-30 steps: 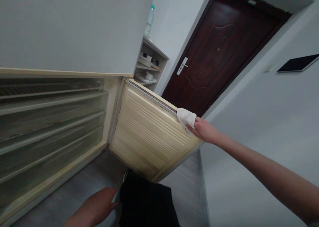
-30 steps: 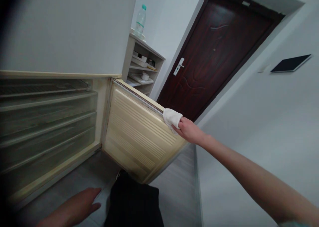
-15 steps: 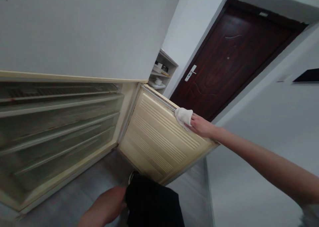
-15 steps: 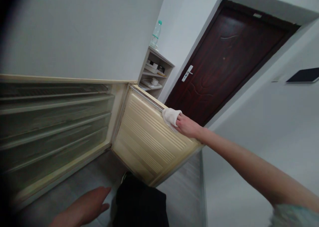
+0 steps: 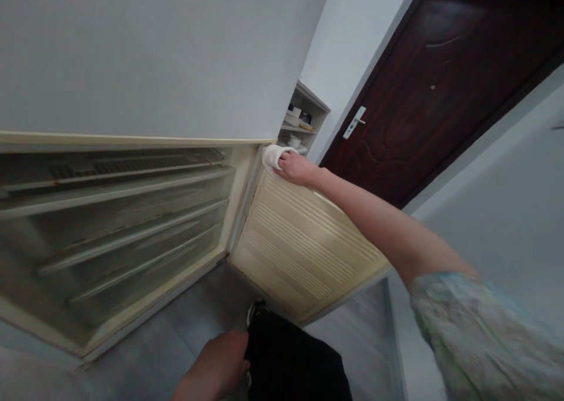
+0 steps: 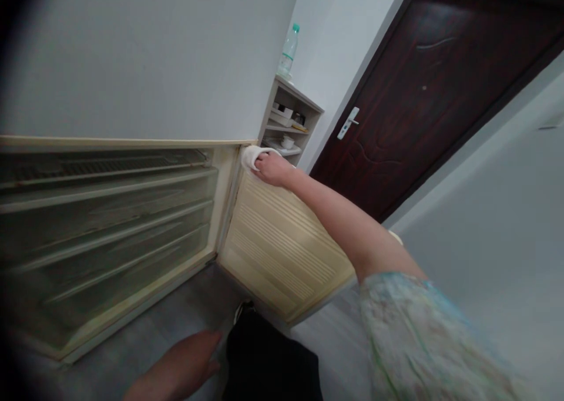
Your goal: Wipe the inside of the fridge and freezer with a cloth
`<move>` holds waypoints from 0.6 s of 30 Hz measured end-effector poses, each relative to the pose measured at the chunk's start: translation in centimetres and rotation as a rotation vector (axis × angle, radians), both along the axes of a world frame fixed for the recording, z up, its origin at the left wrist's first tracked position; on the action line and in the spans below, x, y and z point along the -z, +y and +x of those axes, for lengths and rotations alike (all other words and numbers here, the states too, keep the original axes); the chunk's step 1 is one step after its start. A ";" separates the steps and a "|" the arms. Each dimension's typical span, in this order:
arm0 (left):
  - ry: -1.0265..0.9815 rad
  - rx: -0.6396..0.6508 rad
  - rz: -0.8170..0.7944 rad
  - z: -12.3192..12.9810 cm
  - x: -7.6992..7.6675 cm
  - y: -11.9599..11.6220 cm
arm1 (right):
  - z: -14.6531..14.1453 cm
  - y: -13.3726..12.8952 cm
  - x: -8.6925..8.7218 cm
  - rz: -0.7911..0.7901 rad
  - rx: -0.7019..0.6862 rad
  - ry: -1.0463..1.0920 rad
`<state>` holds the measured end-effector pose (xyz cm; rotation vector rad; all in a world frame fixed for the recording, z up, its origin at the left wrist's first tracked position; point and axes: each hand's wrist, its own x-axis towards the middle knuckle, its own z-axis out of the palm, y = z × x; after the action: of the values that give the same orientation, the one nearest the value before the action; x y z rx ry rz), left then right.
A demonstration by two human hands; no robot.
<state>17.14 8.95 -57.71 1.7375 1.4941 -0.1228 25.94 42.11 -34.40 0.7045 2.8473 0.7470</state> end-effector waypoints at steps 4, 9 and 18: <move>-0.002 -0.009 -0.012 0.2 -0.2 0.3 | -2.4 -0.4 1.7 0.104 0.024 0.084; 0.005 -0.028 -0.023 -0.1 -0.6 0.3 | -4.1 -1.4 6.1 0.209 -0.106 0.124; 0.018 -0.080 -0.047 -2.1 -1.1 -0.4 | -8.9 -3.8 21.3 -0.119 0.110 -0.235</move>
<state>15.08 8.55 -56.66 1.6408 1.5587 -0.1313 17.05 38.35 -55.70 0.6992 2.5931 0.5952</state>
